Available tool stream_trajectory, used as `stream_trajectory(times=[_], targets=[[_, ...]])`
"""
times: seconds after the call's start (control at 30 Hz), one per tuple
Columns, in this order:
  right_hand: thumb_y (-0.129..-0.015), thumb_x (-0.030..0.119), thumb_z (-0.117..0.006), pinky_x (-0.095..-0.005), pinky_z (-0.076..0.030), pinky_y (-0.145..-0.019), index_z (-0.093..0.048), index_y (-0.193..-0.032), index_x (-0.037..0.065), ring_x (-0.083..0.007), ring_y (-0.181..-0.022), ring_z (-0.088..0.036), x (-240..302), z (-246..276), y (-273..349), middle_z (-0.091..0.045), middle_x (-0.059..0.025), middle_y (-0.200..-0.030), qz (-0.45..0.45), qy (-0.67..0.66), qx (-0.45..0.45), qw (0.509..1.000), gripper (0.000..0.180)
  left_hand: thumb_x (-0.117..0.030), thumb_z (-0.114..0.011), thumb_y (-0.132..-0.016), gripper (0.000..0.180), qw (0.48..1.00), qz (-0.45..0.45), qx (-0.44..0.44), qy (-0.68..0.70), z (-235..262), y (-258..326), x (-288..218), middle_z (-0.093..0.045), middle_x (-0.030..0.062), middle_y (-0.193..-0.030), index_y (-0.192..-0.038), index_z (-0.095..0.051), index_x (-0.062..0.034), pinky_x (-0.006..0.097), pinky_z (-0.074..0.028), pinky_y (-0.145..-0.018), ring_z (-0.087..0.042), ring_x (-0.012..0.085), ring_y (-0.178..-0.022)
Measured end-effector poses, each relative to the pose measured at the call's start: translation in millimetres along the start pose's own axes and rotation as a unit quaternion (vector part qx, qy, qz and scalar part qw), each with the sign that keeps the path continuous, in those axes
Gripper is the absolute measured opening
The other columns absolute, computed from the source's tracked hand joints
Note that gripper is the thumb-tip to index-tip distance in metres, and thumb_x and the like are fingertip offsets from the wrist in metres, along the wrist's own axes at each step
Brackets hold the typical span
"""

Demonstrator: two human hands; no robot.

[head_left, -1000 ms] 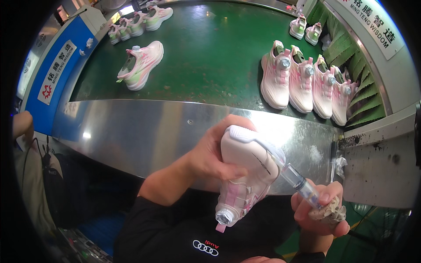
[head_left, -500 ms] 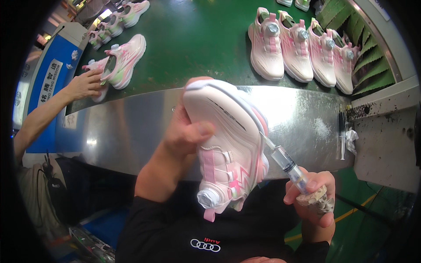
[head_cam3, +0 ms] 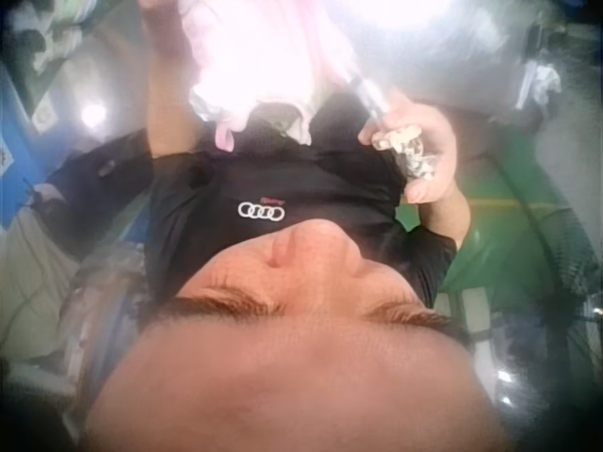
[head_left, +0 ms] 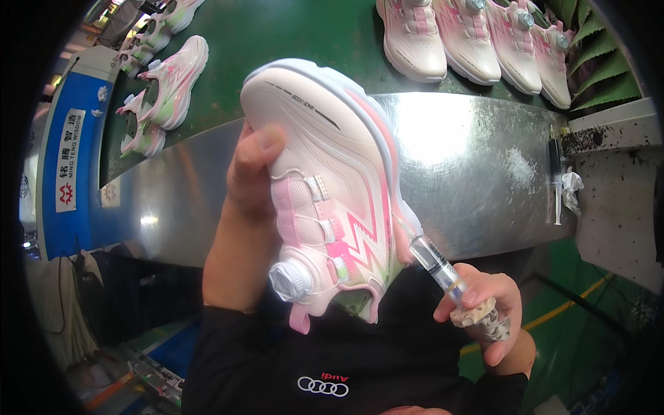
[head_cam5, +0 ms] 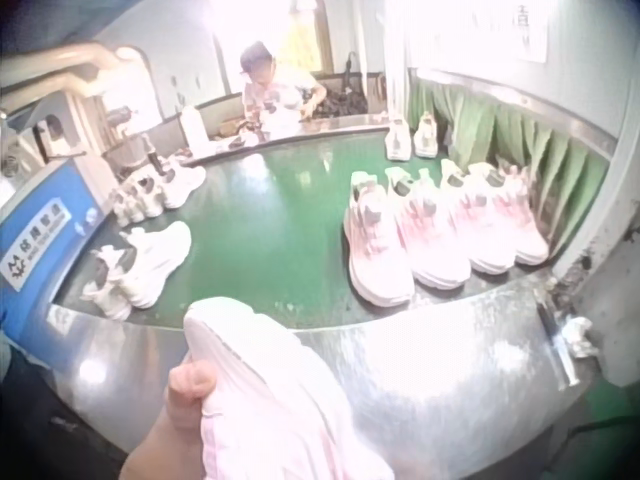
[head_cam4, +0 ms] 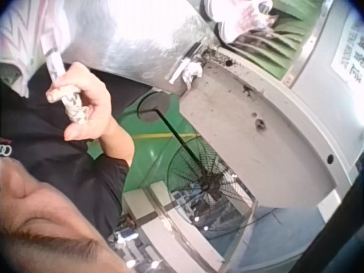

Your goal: The person takes shoes one at a time, applies adhesive along the edges of the soles using a syringe while rotating each shoe by hand, and places the shoes onto the conveyor belt.

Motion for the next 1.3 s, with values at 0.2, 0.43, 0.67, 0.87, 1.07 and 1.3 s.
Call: stream_trajectory(times=[0.2, 0.43, 0.67, 0.87, 1.07, 1.3], targets=[[-0.062, 0.04, -0.081, -0.0282, -0.035, -0.063, -0.057, -0.108, -0.002, -0.019, -0.074, -0.057, -5, -1, 19, -0.065, -0.0143, -0.086, -0.041, 0.039, -0.014, 0.998, 0.067, -0.028, -0.055, -0.079, 0.051, 0.995, 0.016, 0.062, 0.074, 2, -4, 7, -0.059, 0.0189, -0.103, -0.115, -0.047, 0.007, 0.035, -0.052, -0.079, -0.062, 0.0251, -0.089], [-0.062, 0.042, -0.08, -0.0288, -0.034, -0.06, -0.059, -0.104, 0.001, -0.0185, -0.072, -0.061, -6, 2, 27, -0.067, -0.0108, -0.083, -0.004, 0.104, 0.033, 0.994, 0.062, -0.032, -0.053, -0.083, 0.05, 0.996, 0.046, 0.016, 0.078, 19, -12, 14, -0.059, 0.0188, -0.105, -0.115, -0.048, 0.0057, 0.036, -0.051, -0.081, -0.061, 0.025, -0.093], [-0.063, 0.042, -0.079, -0.0288, -0.034, -0.06, -0.059, -0.105, 0.001, -0.0183, -0.068, -0.059, -14, 11, 41, -0.067, -0.0106, -0.084, 0.001, 0.102, 0.008, 0.995, 0.062, -0.035, -0.054, -0.083, 0.049, 0.992, 0.074, -0.027, 0.101, 23, -14, 23, -0.06, 0.0159, -0.104, -0.115, -0.05, 0.0017, 0.036, -0.05, -0.082, -0.06, 0.024, -0.093], [-0.061, 0.04, -0.081, -0.029, -0.033, -0.059, -0.059, -0.105, 0.001, -0.0172, -0.067, -0.055, -22, 14, 44, -0.067, -0.0095, -0.087, 0.019, 0.095, 0.008, 0.995, 0.062, -0.036, -0.057, -0.08, 0.046, 0.991, 0.062, -0.105, 0.048, 27, -15, 23, -0.062, 0.0123, -0.102, -0.111, -0.054, -0.0024, 0.037, -0.05, -0.082, -0.061, 0.0229, -0.091], [-0.06, 0.038, -0.081, -0.0282, -0.035, -0.058, -0.061, -0.103, 0.001, -0.0179, -0.067, -0.051, -29, 21, 46, -0.066, -0.0072, -0.089, 0.031, 0.111, 0.005, 0.993, 0.06, -0.036, -0.058, -0.078, 0.048, 0.987, 0.089, -0.134, -0.009, 30, -10, 22, -0.062, 0.0125, -0.104, -0.112, -0.054, -0.0031, 0.041, -0.048, -0.086, -0.061, 0.0263, -0.094], [-0.061, 0.029, -0.081, -0.0296, -0.038, -0.061, -0.06, -0.104, 0.002, -0.0197, -0.067, -0.052, -31, 21, 31, -0.064, -0.0083, -0.089, 0.043, 0.158, 0.016, 0.986, 0.055, -0.039, -0.052, -0.081, 0.058, 0.957, 0.149, -0.216, -0.123, 67, 38, -8, -0.056, 0.0192, -0.113, -0.12, -0.046, 0.0031, 0.043, -0.044, -0.092, -0.056, 0.031, -0.102]])
Point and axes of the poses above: each hand's wrist, its own y-axis away from the middle knuckle, its own z-axis out of the back of the hand, x = y × z, the point moved 6 cm from there along -y, towards the middle knuckle
